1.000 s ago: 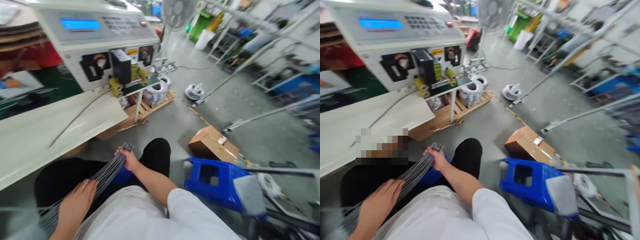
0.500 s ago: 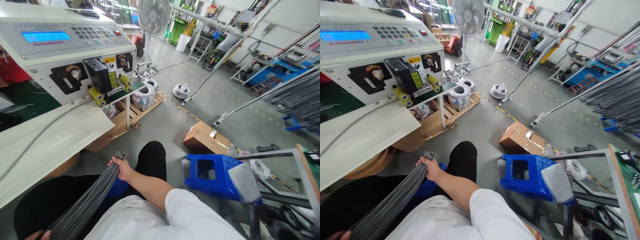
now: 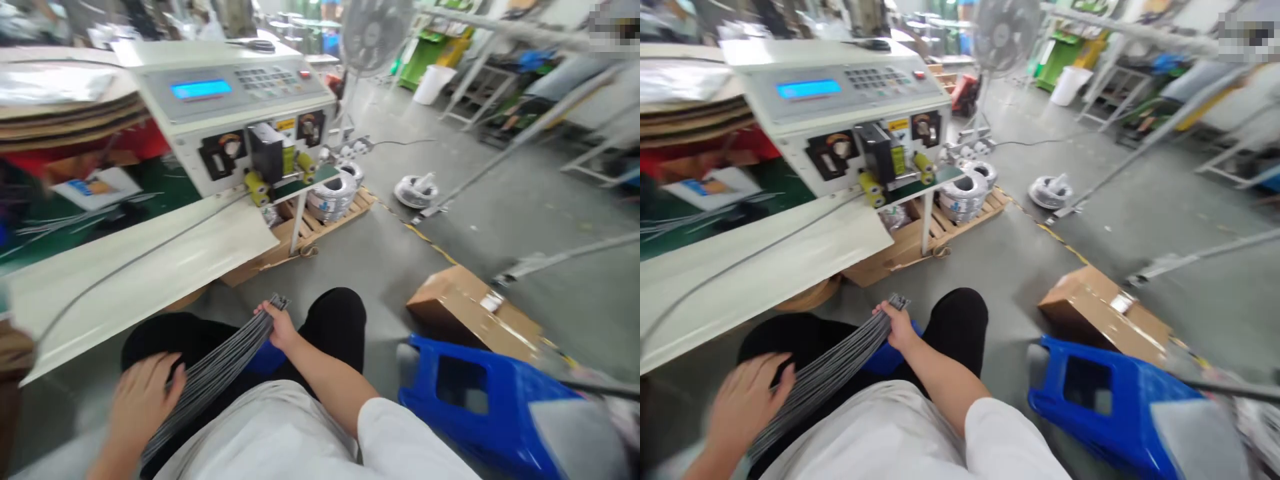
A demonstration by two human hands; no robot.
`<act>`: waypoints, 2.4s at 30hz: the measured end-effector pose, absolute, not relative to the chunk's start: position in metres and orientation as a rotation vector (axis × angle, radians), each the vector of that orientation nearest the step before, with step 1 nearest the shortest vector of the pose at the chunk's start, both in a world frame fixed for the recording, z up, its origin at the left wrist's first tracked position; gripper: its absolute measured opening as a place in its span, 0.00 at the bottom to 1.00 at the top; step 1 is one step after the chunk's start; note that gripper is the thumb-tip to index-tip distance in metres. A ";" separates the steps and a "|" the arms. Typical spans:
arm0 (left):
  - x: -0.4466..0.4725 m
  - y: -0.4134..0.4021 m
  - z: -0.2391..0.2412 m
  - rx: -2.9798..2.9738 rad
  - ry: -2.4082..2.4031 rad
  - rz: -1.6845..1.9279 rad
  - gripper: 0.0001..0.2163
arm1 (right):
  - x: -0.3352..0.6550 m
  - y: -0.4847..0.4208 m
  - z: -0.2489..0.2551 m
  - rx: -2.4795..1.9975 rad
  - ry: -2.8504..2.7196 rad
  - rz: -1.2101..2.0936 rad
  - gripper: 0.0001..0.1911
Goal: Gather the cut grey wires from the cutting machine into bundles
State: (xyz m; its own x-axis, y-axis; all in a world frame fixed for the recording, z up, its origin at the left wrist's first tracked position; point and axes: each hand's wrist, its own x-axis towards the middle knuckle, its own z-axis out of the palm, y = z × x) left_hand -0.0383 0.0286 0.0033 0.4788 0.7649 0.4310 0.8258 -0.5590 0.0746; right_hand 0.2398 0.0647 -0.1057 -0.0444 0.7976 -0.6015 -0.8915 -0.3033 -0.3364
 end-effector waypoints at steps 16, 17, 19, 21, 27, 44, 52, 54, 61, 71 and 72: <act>0.079 0.191 0.074 -2.358 -1.684 -0.578 0.30 | 0.243 0.069 -0.113 -0.969 0.128 1.644 0.18; 0.081 0.194 0.072 -2.367 -1.702 -0.576 0.31 | 0.243 0.069 -0.113 -0.980 0.126 1.641 0.17; 0.085 0.197 0.071 -2.382 -1.730 -0.575 0.31 | 0.243 0.072 -0.113 -1.002 0.114 1.636 0.17; 0.086 0.200 0.071 -2.395 -1.750 -0.565 0.31 | 0.243 0.073 -0.113 -1.019 0.097 1.640 0.17; 0.073 0.190 0.074 -2.499 -1.764 -0.462 0.29 | 0.245 0.074 -0.115 -0.988 0.115 1.651 0.16; 0.052 0.069 0.027 -2.629 -1.608 -0.500 0.12 | 0.243 0.072 -0.097 -0.875 0.048 1.721 0.13; 0.073 0.040 -0.034 -2.747 -1.790 -0.265 0.15 | 0.244 0.068 -0.096 -0.901 0.037 1.705 0.14; 0.075 0.040 -0.035 -2.758 -1.781 -0.246 0.14 | 0.244 0.068 -0.097 -0.881 0.030 1.705 0.14; 0.053 0.036 -0.011 -2.681 -1.797 0.026 0.18 | 0.242 0.068 -0.096 -0.882 0.083 1.663 0.11; -0.088 -0.017 -0.013 -2.385 -2.352 0.013 0.20 | 0.240 0.073 -0.100 -0.852 0.135 1.638 0.12; -0.092 -0.023 -0.018 -2.365 -2.388 -0.063 0.19 | 0.240 0.073 -0.101 -0.853 0.136 1.640 0.12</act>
State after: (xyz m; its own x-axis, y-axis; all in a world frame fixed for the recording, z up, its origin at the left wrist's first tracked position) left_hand -0.0920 -0.0228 -0.0183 0.0022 0.9916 -0.1290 0.9835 0.0212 0.1796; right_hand 0.2395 0.0733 -0.1008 -0.0083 0.8064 -0.5914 -0.8926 -0.2726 -0.3591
